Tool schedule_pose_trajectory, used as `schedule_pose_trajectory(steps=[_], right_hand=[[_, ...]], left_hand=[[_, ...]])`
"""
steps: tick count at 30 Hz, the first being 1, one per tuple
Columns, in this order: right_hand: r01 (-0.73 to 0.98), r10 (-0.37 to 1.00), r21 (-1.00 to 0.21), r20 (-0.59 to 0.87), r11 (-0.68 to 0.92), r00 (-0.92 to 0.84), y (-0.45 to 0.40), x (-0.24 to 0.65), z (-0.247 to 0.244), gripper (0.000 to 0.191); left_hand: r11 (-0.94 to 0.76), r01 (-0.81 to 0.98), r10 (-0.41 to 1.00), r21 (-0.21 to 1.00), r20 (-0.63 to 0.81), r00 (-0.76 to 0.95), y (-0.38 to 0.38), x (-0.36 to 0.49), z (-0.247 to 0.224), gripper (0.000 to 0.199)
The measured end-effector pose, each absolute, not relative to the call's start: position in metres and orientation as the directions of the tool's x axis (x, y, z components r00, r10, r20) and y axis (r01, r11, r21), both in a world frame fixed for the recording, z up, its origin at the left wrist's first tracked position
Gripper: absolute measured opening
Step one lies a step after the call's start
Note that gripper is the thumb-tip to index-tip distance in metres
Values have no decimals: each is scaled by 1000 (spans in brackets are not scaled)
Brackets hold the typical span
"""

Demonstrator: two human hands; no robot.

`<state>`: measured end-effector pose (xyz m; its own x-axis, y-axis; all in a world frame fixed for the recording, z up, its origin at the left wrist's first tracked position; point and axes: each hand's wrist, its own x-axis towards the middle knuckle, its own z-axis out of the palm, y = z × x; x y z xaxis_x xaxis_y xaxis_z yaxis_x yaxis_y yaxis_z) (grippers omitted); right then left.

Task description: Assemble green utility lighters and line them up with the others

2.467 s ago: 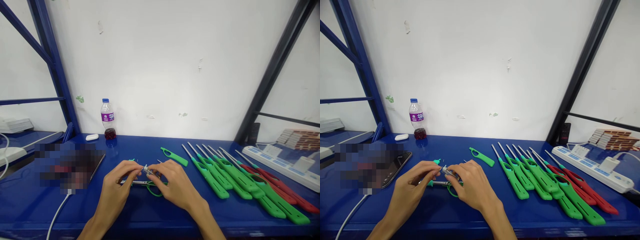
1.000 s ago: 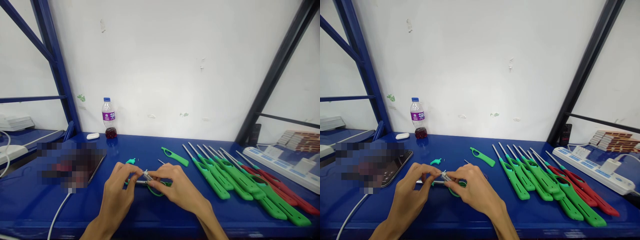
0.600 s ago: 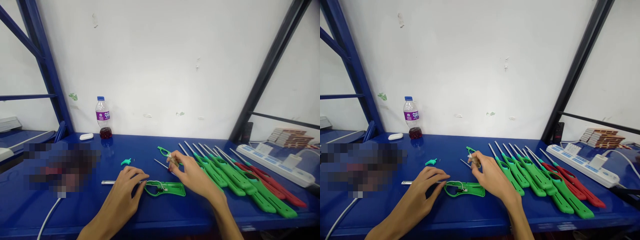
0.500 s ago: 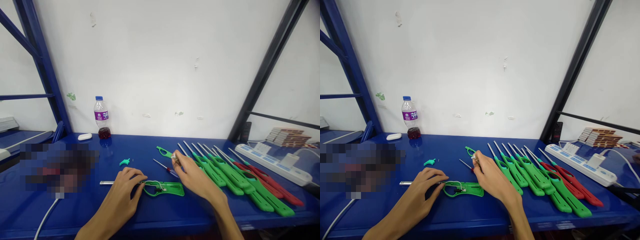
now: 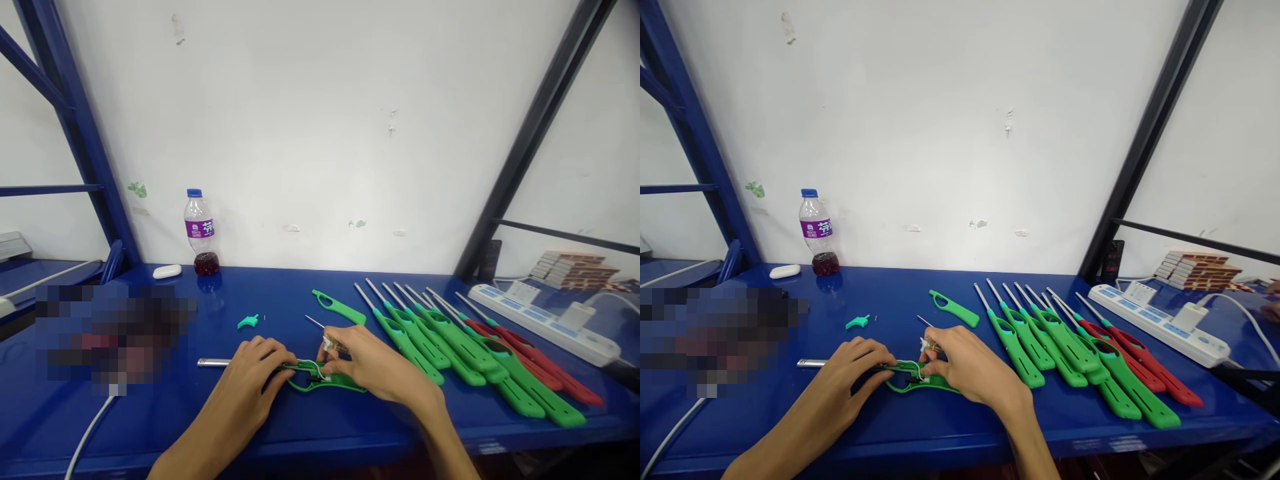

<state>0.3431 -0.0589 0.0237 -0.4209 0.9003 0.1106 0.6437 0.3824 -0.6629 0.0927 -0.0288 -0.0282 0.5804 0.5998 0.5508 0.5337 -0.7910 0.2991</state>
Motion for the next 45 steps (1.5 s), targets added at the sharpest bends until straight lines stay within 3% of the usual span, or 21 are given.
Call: schedule_pose_trajectory(steps=[7,13,24,31,35,45], right_hand=[[693,905,-603,124,394,-407,-57,336,23,16],[675,908,-630,124,383,-399,-59,336,23,21],[698,913,-617,84,362,-399,-60,330,26,16],[695,913,-619,97,367,-396,-62,331,25,15],[694,910,-611,111,380,-401,-63,333,26,17],[687,901,-590,200,425,-385,-66,327,32,27]], left_hand=[[-770,536,630,347,547,551,-30,92,-28,20],[-736,556,675,388,488,554,-31,92,-21,16],[-785,620,517,19,572,637,-27,91,-41,25],[-754,655,537,-55,522,662,-29,94,-36,30],[-751,659,543,-28,541,642,-31,95,-34,30],[-731,653,622,198,588,518,-37,96,-28,21]])
